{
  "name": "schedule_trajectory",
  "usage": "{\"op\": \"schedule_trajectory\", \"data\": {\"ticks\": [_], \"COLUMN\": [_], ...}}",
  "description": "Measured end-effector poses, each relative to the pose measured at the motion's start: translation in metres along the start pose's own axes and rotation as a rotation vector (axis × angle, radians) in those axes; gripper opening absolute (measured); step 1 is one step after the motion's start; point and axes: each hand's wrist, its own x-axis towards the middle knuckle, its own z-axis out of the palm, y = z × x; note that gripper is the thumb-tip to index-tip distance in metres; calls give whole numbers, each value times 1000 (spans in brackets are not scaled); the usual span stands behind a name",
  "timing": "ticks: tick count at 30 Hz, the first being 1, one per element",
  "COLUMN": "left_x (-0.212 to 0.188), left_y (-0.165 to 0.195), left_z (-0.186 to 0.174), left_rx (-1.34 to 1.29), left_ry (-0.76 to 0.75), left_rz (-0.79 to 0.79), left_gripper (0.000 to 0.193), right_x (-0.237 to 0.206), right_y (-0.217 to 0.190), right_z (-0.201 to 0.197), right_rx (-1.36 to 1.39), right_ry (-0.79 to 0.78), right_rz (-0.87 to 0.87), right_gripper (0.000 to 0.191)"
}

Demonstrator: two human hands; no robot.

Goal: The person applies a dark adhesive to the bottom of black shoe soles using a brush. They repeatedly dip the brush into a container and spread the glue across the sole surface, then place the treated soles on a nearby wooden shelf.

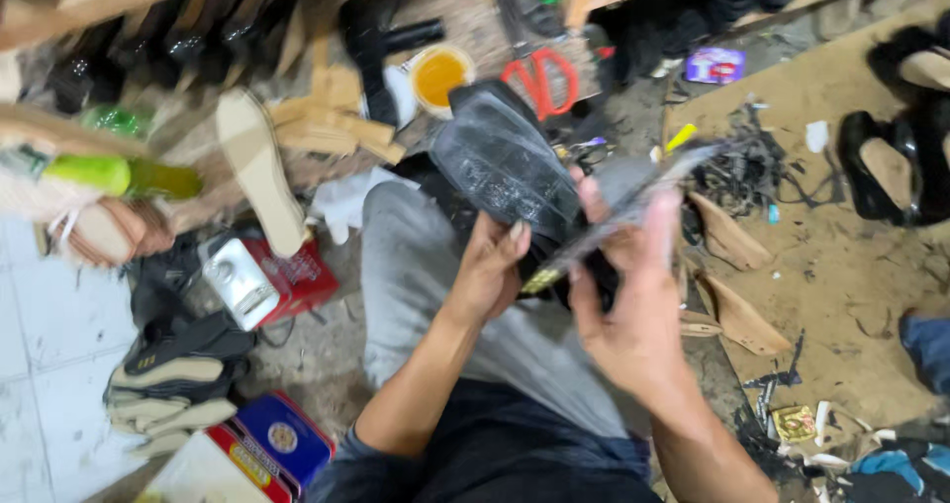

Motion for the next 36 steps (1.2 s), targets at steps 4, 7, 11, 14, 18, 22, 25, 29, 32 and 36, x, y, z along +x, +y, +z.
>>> {"op": "schedule_trajectory", "data": {"ticks": [4,7,11,14,18,22,25,29,32,36], "left_x": [-21,-23,-23,-27,-37,-33,-33,-39,-40,-37], "left_y": [32,43,57,69,88,100,106,114,115,107], "left_z": [-38,-62,-84,-88,-85,-79,-73,-69,-71,-80], "left_rx": [-67,26,46,116,-48,-55,-66,-123,-9,7], "left_ry": [59,140,252,345,201,237,224,78,72,130], "left_rz": [127,208,299,274,280,326,318,301,307,284], "left_gripper": [68,59,52,50,45,49,53,60,65,62], "right_x": [9,12,8,10,15,17,17,15,14,13], "right_y": [-30,-40,-53,-54,-48,-44,-46,-50,-50,-47], "right_z": [19,46,73,79,85,100,108,108,104,100], "right_rx": [837,710,832,840,677,509,548,607,587,770], "right_ry": [111,92,215,246,161,142,132,135,130,96], "right_rz": [212,-27,-48,-52,-111,-192,-142,-105,-134,-23], "right_gripper": [114,113,115,119,125,131,131,132,132,127]}}
